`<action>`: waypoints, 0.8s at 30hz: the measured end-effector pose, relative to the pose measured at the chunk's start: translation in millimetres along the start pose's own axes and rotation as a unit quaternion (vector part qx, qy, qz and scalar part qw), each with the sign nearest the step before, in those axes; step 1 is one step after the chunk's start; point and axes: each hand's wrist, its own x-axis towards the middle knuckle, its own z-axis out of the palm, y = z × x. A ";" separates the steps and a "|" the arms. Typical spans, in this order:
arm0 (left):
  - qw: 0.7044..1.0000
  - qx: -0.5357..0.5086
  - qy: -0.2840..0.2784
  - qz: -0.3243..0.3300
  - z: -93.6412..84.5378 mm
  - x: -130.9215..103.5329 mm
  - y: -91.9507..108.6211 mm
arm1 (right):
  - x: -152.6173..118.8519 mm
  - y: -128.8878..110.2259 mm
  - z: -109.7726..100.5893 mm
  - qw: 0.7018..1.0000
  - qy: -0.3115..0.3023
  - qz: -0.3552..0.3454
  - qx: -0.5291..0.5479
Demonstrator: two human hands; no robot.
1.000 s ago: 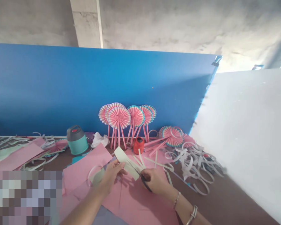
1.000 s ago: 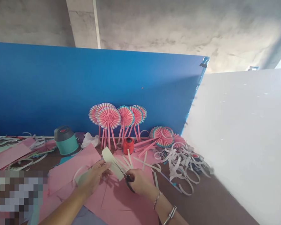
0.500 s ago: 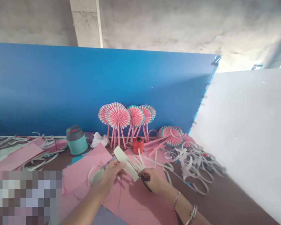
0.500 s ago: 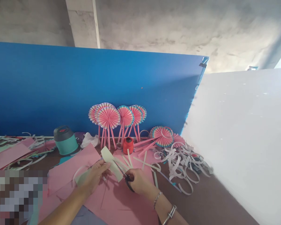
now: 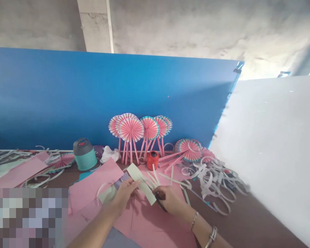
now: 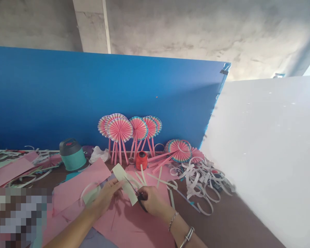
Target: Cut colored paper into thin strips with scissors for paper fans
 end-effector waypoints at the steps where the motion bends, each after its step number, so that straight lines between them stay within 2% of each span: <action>1: 1.000 0.001 0.004 -0.005 -0.1 -0.2 -0.9 | 0.3 0.4 0.3 1.000 -0.006 0.008 0.006; 7: 1.000 0.002 0.013 -0.011 0.4 0.2 -3.7 | 2.0 2.6 1.6 1.000 -0.006 0.002 0.000; 17: 1.000 -0.004 0.007 -0.016 6.2 -4.9 8.4 | 2.0 7.7 4.4 1.000 -0.007 0.006 0.005; 24: 1.000 -0.007 0.002 -0.029 3.2 -2.6 3.6 | 2.8 2.9 3.4 1.000 0.001 0.007 -0.008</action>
